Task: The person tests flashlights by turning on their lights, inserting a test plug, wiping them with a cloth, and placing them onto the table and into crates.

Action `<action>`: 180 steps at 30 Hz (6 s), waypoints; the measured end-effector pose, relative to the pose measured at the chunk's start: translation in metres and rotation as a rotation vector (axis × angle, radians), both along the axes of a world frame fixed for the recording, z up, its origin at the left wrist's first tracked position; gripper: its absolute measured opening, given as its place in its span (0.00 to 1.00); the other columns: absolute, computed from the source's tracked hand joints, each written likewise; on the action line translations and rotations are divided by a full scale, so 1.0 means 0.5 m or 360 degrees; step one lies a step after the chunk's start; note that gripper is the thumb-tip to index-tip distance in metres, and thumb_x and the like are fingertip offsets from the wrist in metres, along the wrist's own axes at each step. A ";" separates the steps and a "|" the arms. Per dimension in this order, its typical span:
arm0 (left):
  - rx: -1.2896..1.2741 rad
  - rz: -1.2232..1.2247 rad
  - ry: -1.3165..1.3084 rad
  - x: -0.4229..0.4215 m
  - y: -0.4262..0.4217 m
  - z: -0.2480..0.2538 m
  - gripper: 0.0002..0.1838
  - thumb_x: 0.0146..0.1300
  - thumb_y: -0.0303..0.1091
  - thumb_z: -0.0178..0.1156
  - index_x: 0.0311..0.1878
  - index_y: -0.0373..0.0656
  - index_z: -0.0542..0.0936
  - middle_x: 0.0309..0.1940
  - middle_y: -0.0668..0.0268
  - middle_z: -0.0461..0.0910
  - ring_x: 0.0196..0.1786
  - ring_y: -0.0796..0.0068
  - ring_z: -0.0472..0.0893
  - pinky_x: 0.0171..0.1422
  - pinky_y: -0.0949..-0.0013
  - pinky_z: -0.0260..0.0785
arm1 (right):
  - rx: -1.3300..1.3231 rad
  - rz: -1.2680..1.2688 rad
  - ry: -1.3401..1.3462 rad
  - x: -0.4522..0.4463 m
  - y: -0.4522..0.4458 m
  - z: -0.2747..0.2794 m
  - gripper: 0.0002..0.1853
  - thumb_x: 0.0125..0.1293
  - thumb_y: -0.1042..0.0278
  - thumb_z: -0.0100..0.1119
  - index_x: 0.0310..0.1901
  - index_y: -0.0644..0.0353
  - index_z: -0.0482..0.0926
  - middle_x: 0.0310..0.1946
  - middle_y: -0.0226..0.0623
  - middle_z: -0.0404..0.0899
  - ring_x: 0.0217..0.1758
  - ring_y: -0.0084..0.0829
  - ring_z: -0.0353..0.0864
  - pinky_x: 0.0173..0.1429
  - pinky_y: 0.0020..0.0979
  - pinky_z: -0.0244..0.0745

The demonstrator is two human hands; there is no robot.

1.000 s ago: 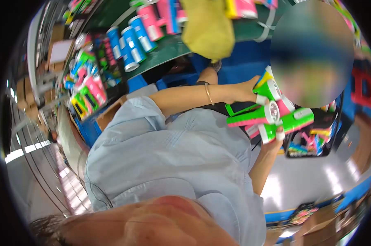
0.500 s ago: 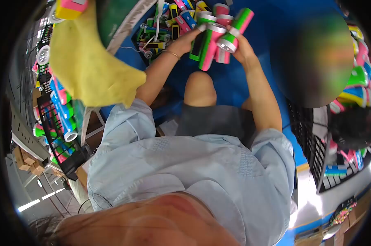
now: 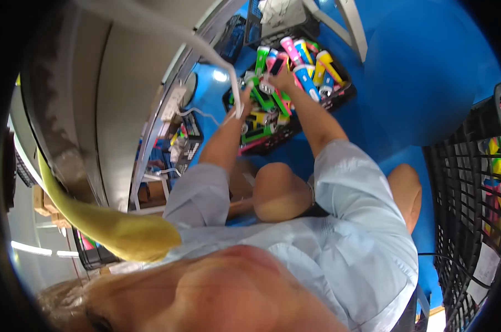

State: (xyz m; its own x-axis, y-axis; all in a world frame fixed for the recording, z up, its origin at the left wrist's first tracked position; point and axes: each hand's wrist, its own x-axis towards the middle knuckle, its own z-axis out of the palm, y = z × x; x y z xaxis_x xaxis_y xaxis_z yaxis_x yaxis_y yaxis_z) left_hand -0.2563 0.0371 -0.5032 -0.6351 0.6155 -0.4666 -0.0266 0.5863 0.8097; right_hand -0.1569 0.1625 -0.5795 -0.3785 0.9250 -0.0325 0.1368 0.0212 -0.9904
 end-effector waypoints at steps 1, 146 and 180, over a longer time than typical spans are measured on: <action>-0.0030 -0.0005 0.0015 0.005 0.001 -0.003 0.48 0.56 0.55 0.58 0.71 0.43 0.45 0.65 0.56 0.57 0.63 0.57 0.63 0.56 0.50 0.66 | -0.0041 -0.0074 -0.0197 -0.007 0.004 -0.030 0.42 0.47 0.50 0.66 0.60 0.64 0.61 0.50 0.55 0.72 0.56 0.51 0.71 0.60 0.42 0.67; -0.0528 -0.1445 0.1921 -0.065 -0.208 1.081 0.32 0.39 0.23 0.65 0.54 0.49 0.71 0.50 0.63 0.72 0.57 0.57 0.69 0.65 0.57 0.58 | 0.0009 0.1473 -0.1954 1.005 0.057 0.338 0.22 0.59 0.67 0.48 0.56 0.64 0.69 0.53 0.49 0.71 0.60 0.44 0.66 0.61 0.34 0.63; 0.1136 -0.0283 -0.0058 0.690 -0.313 0.958 0.36 0.60 0.51 0.59 0.61 0.33 0.62 0.52 0.56 0.72 0.56 0.66 0.72 0.60 0.64 0.64 | 0.0682 0.1197 0.0186 0.696 -0.326 1.109 0.20 0.62 0.66 0.56 0.53 0.66 0.67 0.36 0.44 0.77 0.39 0.32 0.79 0.45 0.34 0.73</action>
State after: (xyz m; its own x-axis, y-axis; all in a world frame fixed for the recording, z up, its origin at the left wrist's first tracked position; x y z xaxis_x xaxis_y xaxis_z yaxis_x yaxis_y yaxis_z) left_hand 0.0885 -0.1192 -0.0244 -0.4892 0.8696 0.0673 -0.0147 -0.0854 0.9962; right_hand 0.1914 -0.0006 -0.0251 -0.8727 0.3524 0.3381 -0.1650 0.4388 -0.8833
